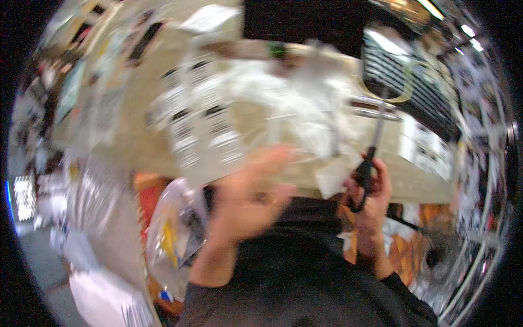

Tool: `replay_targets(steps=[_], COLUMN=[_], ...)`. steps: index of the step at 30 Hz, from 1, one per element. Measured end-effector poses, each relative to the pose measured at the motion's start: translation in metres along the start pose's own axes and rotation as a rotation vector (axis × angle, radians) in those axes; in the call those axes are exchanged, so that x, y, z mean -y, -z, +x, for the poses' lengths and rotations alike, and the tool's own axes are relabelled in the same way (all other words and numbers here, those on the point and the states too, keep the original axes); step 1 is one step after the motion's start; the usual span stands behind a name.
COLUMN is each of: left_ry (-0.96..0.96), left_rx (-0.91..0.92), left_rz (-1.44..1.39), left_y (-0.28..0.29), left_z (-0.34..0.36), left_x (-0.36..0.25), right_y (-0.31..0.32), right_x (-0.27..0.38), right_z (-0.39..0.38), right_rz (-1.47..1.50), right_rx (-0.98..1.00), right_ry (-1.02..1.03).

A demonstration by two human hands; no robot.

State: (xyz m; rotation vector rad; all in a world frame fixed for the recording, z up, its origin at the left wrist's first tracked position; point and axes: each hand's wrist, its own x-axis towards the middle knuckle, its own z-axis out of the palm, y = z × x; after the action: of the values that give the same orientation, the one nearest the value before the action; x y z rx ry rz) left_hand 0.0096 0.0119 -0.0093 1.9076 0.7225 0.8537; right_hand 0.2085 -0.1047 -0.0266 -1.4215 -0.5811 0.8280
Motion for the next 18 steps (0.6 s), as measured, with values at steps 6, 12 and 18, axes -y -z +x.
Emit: replay_targets(steps=[6, 12, 18], left_ry=[0.212, 0.236, 0.225], left_rx=[-0.582, -0.411, -0.419], left_rz=[0.582, 1.152, 1.059], left_y=[0.193, 0.187, 0.2], left_z=[-0.007, 0.001, -0.004], left_x=[0.11, 0.148, 0.154], right_y=[0.091, 0.237, 0.293], right_x=[0.04, 0.05, 0.078], right_z=[0.033, 0.052, 0.108], right_rz=[-0.201, -0.502, -0.714], right_rx=[-0.353, -0.585, -0.318], right_ry=[0.133, 0.284, 0.239])
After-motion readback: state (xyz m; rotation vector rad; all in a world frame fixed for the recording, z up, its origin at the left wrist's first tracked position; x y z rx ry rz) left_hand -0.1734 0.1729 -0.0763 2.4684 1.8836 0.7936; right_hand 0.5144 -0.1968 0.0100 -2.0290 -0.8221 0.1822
